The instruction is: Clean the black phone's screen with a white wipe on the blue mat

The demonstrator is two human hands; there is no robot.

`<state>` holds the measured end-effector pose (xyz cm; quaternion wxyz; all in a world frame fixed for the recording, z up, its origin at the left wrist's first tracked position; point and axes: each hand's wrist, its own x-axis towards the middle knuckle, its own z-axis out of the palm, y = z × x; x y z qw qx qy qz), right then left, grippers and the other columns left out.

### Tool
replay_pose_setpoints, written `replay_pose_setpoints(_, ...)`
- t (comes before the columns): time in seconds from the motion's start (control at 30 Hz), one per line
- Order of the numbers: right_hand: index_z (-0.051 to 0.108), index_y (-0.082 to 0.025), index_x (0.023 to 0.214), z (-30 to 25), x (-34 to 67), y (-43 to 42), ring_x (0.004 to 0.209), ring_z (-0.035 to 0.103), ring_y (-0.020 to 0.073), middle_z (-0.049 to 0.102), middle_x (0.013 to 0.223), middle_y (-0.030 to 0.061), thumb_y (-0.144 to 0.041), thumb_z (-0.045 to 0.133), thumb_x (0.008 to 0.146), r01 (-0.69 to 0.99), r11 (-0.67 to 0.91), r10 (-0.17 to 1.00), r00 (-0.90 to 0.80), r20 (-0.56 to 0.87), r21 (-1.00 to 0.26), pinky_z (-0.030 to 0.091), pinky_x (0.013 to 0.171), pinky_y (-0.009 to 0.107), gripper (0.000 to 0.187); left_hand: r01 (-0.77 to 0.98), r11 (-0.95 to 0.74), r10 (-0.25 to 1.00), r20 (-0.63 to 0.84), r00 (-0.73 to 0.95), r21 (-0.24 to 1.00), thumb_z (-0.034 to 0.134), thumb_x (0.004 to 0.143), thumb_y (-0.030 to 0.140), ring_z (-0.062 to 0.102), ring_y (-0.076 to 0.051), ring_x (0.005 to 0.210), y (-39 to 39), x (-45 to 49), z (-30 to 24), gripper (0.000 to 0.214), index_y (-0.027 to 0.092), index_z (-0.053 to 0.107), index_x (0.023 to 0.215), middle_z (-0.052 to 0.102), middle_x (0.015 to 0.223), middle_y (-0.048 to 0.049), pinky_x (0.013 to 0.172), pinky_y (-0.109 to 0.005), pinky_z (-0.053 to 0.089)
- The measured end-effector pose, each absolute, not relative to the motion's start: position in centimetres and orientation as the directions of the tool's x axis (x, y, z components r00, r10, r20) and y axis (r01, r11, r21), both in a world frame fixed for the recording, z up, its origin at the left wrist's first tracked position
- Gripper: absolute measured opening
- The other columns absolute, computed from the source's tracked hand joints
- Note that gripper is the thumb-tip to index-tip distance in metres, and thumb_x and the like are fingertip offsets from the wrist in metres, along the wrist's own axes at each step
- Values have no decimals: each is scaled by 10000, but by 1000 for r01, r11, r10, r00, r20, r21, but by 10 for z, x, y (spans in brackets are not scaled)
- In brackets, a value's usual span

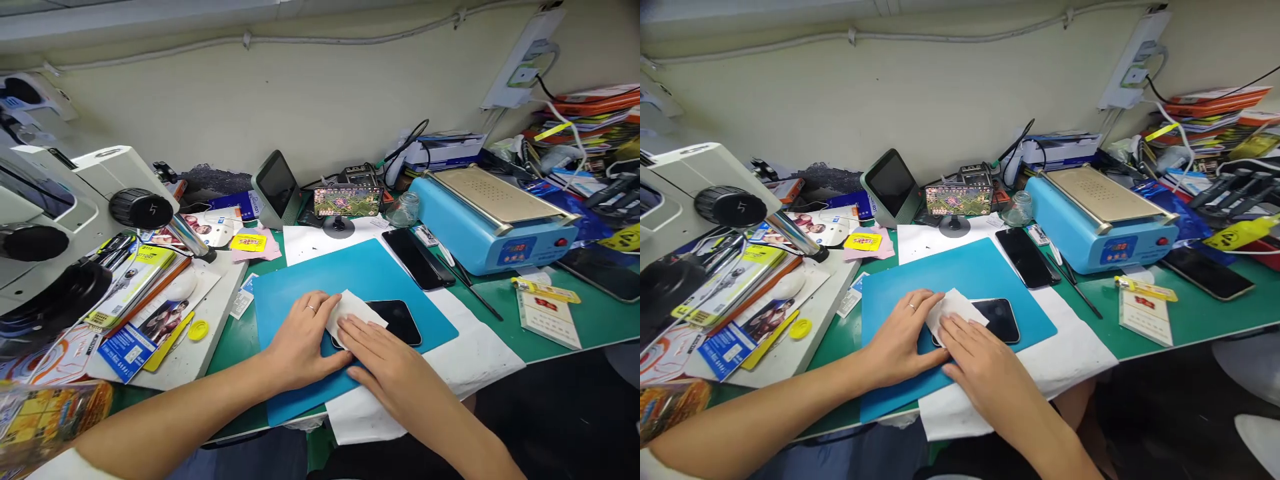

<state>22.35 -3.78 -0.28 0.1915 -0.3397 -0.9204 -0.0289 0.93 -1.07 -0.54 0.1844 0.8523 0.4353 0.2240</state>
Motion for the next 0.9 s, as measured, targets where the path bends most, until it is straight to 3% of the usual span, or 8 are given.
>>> replay_pose_setpoints(0.13, 696, -132, 1218, -5, 269, -34, 1208, 678, 199, 729, 1276, 97, -59, 451, 990, 652, 752, 604, -628, 491, -91, 580, 1016, 319, 343, 683, -515, 844, 164, 512, 518, 704, 885, 433, 455, -353, 1354, -11, 9, -5, 758, 202, 346, 1511, 510, 1422, -135, 1117, -557, 439)
replay_pose_setpoints(0.3, 730, -181, 1161, 16, 299, -11, 1016, 752, 210, 781, 1126, 73, -163, 535, 983, 790, 580, 721, -383, 577, -199, 624, 915, 331, 264, 689, -513, 844, 154, 514, 511, 652, 935, 437, 429, -352, 1381, -11, 8, -9, 698, 213, 341, 1518, 501, 1438, -129, 1144, -566, 409)
replay_pose_setpoints(0.43, 728, -180, 1182, 38, 279, 20, 1116, 716, 232, 762, 1177, 97, -189, 502, 1001, 783, 540, 737, -262, 623, -309, 583, 1000, 385, 290, 693, -511, 847, 160, 508, 509, 642, 949, 441, 438, -350, 1382, -13, 9, -11, 691, 250, 325, 1532, 503, 1452, -115, 1134, -558, 420)
replay_pose_setpoints(0.67, 673, -169, 1249, 21, 236, 21, 1309, 587, 306, 643, 1397, 145, -289, 549, 1001, 749, 609, 761, -459, 459, -261, 496, 1095, 530, 303, 675, -526, 843, 212, 495, 516, 663, 935, 412, 473, -357, 1375, -13, 10, -15, 684, 252, 341, 1517, 526, 1455, -127, 1125, -566, 429)
replay_pose_setpoints(0.8, 675, -204, 1172, 14, 215, -5, 1137, 646, 221, 715, 1186, 85, -300, 558, 1001, 719, 639, 760, -533, 372, -274, 555, 985, 387, 228, 673, -516, 852, 237, 466, 531, 671, 931, 393, 511, -351, 1354, -14, 11, -20, 721, 268, 292, 1531, 540, 1443, -129, 1105, -570, 450)
replay_pose_setpoints(0.9, 668, -204, 1117, 13, 203, -10, 1020, 637, 224, 693, 1060, 83, -260, 538, 1000, 730, 625, 775, -535, 337, -276, 561, 894, 399, 184, 670, -512, 855, 246, 457, 537, 659, 938, 376, 536, -344, 1334, -14, 12, -21, 749, 274, 240, 1550, 552, 1431, -129, 1086, -563, 475)
